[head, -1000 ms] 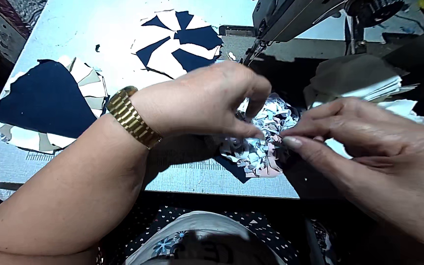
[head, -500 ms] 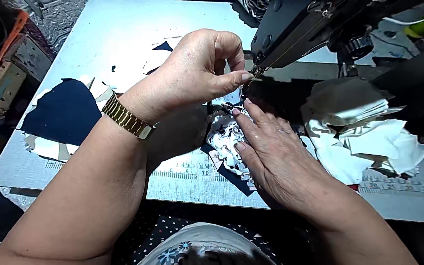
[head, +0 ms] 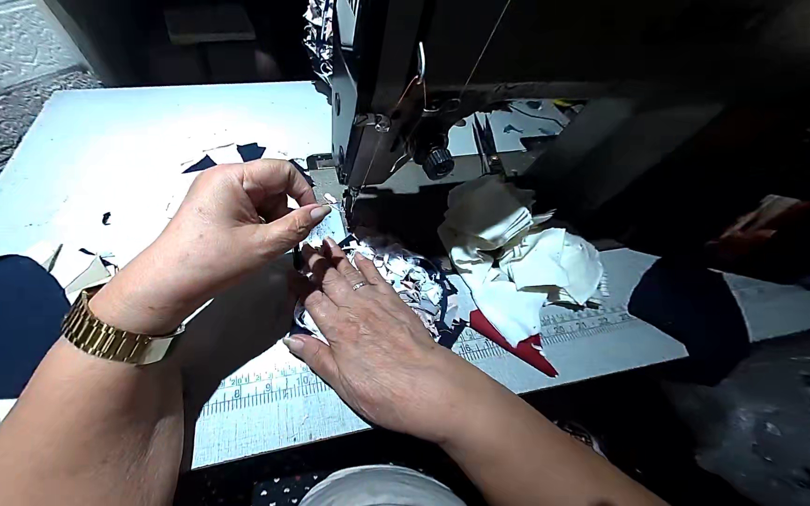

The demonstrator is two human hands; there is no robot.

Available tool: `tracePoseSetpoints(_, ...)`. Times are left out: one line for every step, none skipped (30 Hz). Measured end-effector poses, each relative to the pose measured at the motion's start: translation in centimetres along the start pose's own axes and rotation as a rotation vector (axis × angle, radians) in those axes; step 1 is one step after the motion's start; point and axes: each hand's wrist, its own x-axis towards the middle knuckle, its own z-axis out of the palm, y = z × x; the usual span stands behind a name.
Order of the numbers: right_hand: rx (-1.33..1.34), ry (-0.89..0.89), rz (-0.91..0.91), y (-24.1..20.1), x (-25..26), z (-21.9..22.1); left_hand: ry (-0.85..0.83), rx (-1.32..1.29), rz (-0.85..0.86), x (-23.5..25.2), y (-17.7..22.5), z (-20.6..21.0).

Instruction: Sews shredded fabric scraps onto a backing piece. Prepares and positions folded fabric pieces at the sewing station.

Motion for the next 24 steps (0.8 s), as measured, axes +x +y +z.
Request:
tracePoseSetpoints(0.036, 0.025, -0.006, 0.1, -0.2, -0.3, 0.000, -0.007, 0.002, 0.0, 0.1, 0.1)
tracePoseSetpoints(0.071, 0.060, -0.009, 0.1, -0.3, -0.6, -0.002, -0.016, 0.001, -0.1, 0.3, 0.2)
tracePoseSetpoints(0.096, 0.096, -0.008, 0.2, -0.4, -1.0, -0.003, -0.014, -0.009, -0.3, 0.7, 0.2)
tracePoseSetpoints(0.111, 0.134, 0.003, 0.4, -0.5, -1.3, 0.000, -0.010, -0.020, -0.5, 1.0, 0.2)
tracePoseSetpoints(0.121, 0.158, 0.034, 0.7, -0.7, -1.7, 0.001, 0.003, -0.024, -0.6, 1.1, 0.4)
tracePoseSetpoints(0.127, 0.153, 0.082, 1.2, -1.0, -2.0, -0.004, 0.010, -0.026, -0.5, 1.0, 0.6)
tracePoseSetpoints(0.138, 0.108, 0.142, 1.8, -1.2, -2.4, -0.008, -0.004, -0.036, -0.4, 0.9, 0.9)
tracePoseSetpoints(0.168, 0.027, 0.204, 2.3, -1.3, -2.7, -0.018, -0.031, -0.058, -0.3, 0.8, 1.2)
tracePoseSetpoints(0.207, -0.051, 0.249, 2.8, -1.3, -2.8, -0.033, -0.076, -0.087, -0.4, 0.7, 1.6)
tracePoseSetpoints(0.243, -0.113, 0.271, 3.2, -1.2, -2.8, -0.046, -0.130, -0.113, -0.5, 0.6, 2.0)
tracePoseSetpoints(0.263, -0.157, 0.280, 3.3, -1.1, -2.9, -0.059, -0.175, -0.135, -0.7, 0.6, 2.3)
tracePoseSetpoints(0.268, -0.183, 0.281, 3.4, -1.0, -3.0, -0.077, -0.211, -0.159, -0.9, 0.6, 2.7)
tracePoseSetpoints(0.264, -0.185, 0.276, 3.3, -1.1, -3.0, -0.093, -0.244, -0.174, -1.1, 0.5, 3.0)
tracePoseSetpoints(0.253, -0.178, 0.268, 3.3, -1.1, -3.0, -0.108, -0.272, -0.193, -1.1, 0.3, 3.2)
tracePoseSetpoints(0.242, -0.161, 0.261, 3.4, -1.1, -2.9, -0.115, -0.292, -0.212, -1.1, 0.1, 3.4)
tracePoseSetpoints(0.235, -0.158, 0.256, 3.4, -1.1, -3.0, -0.124, -0.309, -0.243, -1.1, -0.1, 3.5)
tracePoseSetpoints(0.229, -0.159, 0.251, 3.4, -1.2, -3.0, -0.121, -0.332, -0.283, -1.2, -0.1, 3.5)
tracePoseSetpoints(0.221, -0.152, 0.247, 3.3, -1.2, -3.0, -0.119, -0.339, -0.277, -1.2, -0.2, 3.6)
tracePoseSetpoints(0.215, -0.141, 0.244, 3.3, -1.2, -2.9, -0.119, -0.337, -0.261, -1.2, -0.4, 3.5)
tracePoseSetpoints(0.214, -0.130, 0.241, 3.3, -1.2, -2.8, -0.120, -0.334, -0.254, -1.2, -0.5, 3.5)
tracePoseSetpoints(0.210, -0.126, 0.236, 3.3, -1.3, -2.8, -0.122, -0.342, -0.262, -1.2, -0.5, 3.5)
tracePoseSetpoints(0.206, -0.123, 0.232, 3.3, -1.3, -2.8, -0.121, -0.357, -0.278, -1.1, -0.4, 3.5)
tracePoseSetpoints(0.205, -0.121, 0.230, 3.3, -1.3, -2.7, -0.129, -0.368, -0.297, -1.1, -0.4, 3.5)
tracePoseSetpoints(0.205, -0.126, 0.228, 3.3, -1.3, -2.7, -0.144, -0.371, -0.314, -1.0, -0.4, 3.4)
